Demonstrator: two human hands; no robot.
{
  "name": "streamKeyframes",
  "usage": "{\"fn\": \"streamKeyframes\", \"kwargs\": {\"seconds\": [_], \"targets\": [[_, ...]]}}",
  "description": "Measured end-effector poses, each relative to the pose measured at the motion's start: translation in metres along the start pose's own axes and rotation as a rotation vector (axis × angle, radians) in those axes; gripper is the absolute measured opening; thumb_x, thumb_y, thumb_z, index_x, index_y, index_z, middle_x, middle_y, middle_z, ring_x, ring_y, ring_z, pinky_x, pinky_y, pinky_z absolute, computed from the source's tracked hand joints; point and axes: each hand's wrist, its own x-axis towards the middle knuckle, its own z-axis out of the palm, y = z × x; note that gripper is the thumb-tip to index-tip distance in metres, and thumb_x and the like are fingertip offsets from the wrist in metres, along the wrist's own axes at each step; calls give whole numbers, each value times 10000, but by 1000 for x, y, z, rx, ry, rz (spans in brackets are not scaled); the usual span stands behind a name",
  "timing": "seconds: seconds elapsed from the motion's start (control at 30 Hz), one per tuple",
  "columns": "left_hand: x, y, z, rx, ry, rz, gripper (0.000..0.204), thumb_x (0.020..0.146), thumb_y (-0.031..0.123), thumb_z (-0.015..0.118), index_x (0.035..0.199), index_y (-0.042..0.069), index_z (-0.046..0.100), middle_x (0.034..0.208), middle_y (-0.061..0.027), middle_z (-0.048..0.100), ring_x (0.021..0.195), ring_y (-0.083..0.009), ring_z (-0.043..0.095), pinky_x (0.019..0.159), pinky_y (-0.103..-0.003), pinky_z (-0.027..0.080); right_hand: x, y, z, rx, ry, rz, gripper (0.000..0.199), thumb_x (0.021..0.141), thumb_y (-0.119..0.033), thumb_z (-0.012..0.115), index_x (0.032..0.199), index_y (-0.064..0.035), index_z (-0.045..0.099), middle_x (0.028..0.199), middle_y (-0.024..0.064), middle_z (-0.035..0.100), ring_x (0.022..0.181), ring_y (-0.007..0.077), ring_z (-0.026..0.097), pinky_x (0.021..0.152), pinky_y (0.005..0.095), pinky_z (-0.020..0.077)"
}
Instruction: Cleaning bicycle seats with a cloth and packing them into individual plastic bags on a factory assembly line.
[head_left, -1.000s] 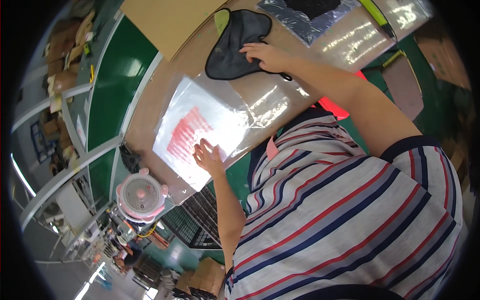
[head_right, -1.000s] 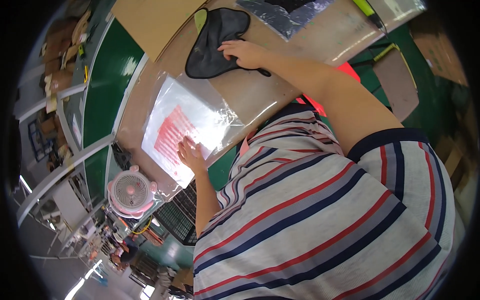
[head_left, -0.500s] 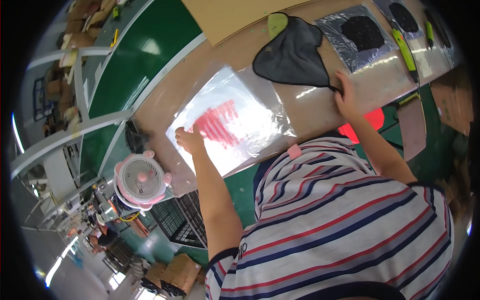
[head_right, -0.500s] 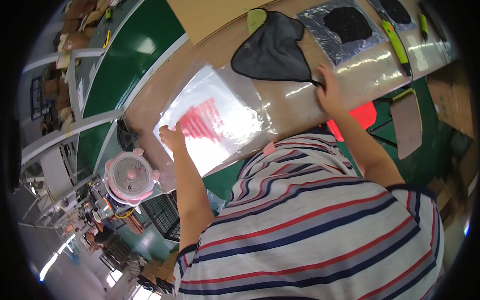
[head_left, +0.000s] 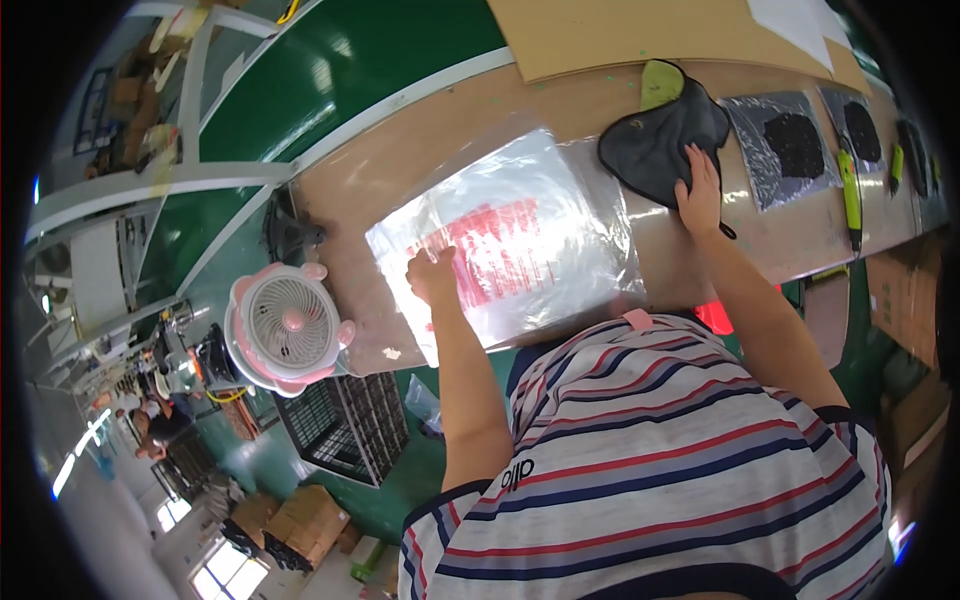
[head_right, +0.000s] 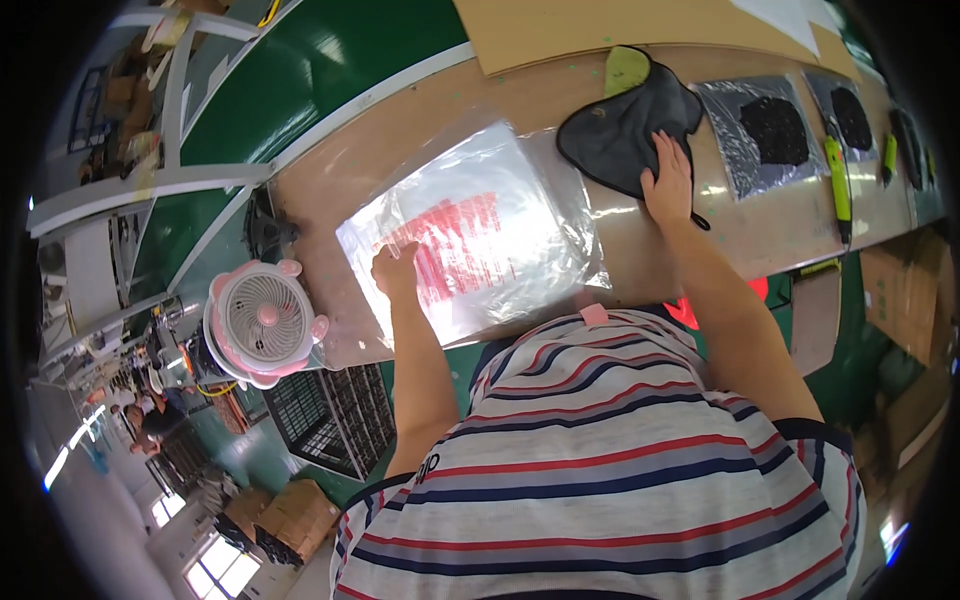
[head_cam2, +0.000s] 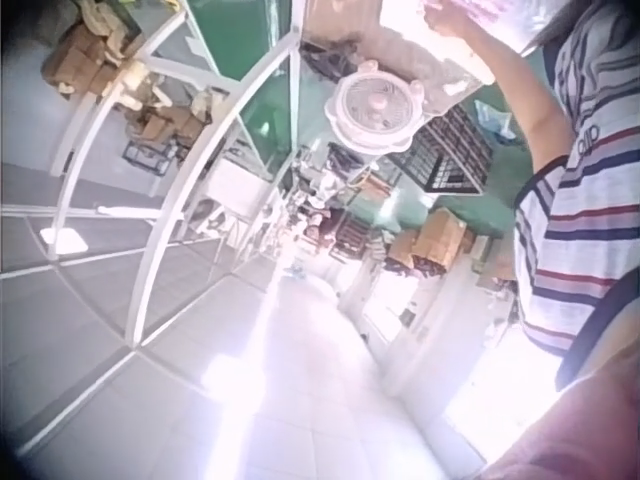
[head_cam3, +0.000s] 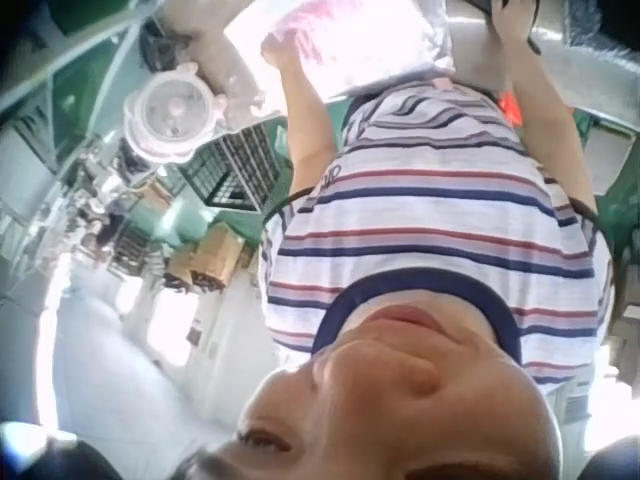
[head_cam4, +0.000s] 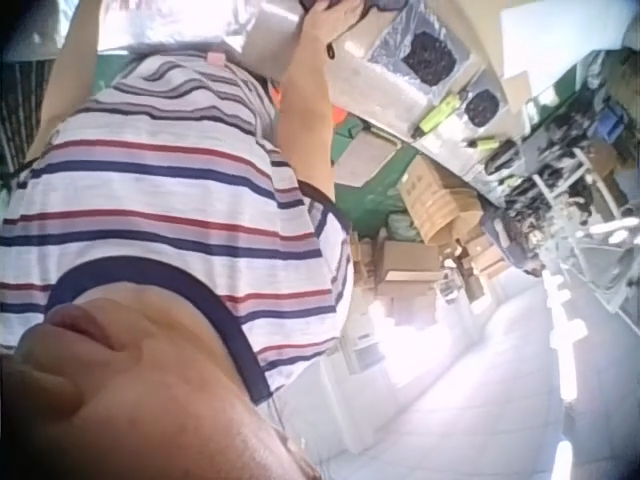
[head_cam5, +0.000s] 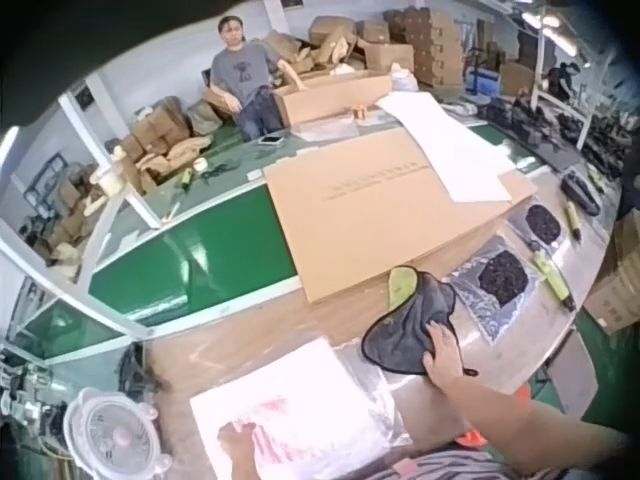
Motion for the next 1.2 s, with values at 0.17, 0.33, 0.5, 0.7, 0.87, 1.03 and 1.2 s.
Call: {"fn": "streamKeyframes", "kwargs": {"seconds": [0.17,0.33,0.5,0.7,0.87,1.03,1.2], "targets": [[-6,-38,-8,14,141,-99,463,657,366,753,961,34,642,1104,-128,568,1037,-352,491,843,-505,426,-4,3,12,-276,19,32,541,759,-131,494,1290,-58,419,1352,114,419,1269,308,348,1067,402,261],[7,-41,-23,77,178,-223,661,617,385,793,1126,51,534,1278,-127,424,1165,-353,397,861,-552,411,2,0,12,-363,26,40,541,757,-141,485,1289,-64,421,1356,87,418,1268,290,352,1068,401,260],[24,-40,-37,59,26,-287,974,565,511,802,1300,78,332,1251,-235,440,1173,-401,418,910,-527,399,10,-5,12,-332,6,34,545,753,-118,475,1290,-46,416,1349,114,419,1262,315,351,1066,409,261],[25,-57,-11,154,49,-298,847,562,568,771,1156,20,514,1158,-191,523,1129,-382,464,912,-513,384,7,-14,6,-296,-52,88,588,721,-80,472,1298,-2,392,1358,177,389,1260,363,339,1070,431,247],[7,-61,-1,-131,226,-151,658,661,390,748,1140,24,481,1037,-205,574,951,-372,575,821,-441,471,-3,-3,14,-332,1,6,574,741,-62,472,1308,-21,386,1364,162,386,1270,356,330,1065,422,251],[3,-40,0,-206,144,-117,519,746,328,673,1110,31,453,1004,-262,587,902,-422,592,769,-474,485,-4,10,11,-385,6,-15,549,771,-108,442,1310,-26,382,1371,151,382,1264,344,342,1065,419,253],[5,-38,-9,-244,74,-115,567,743,329,681,1158,36,430,1027,-260,584,947,-418,579,813,-474,468,0,8,15,-383,10,-42,535,778,-113,427,1300,-4,386,1366,160,385,1260,345,345,1064,419,255]]}}
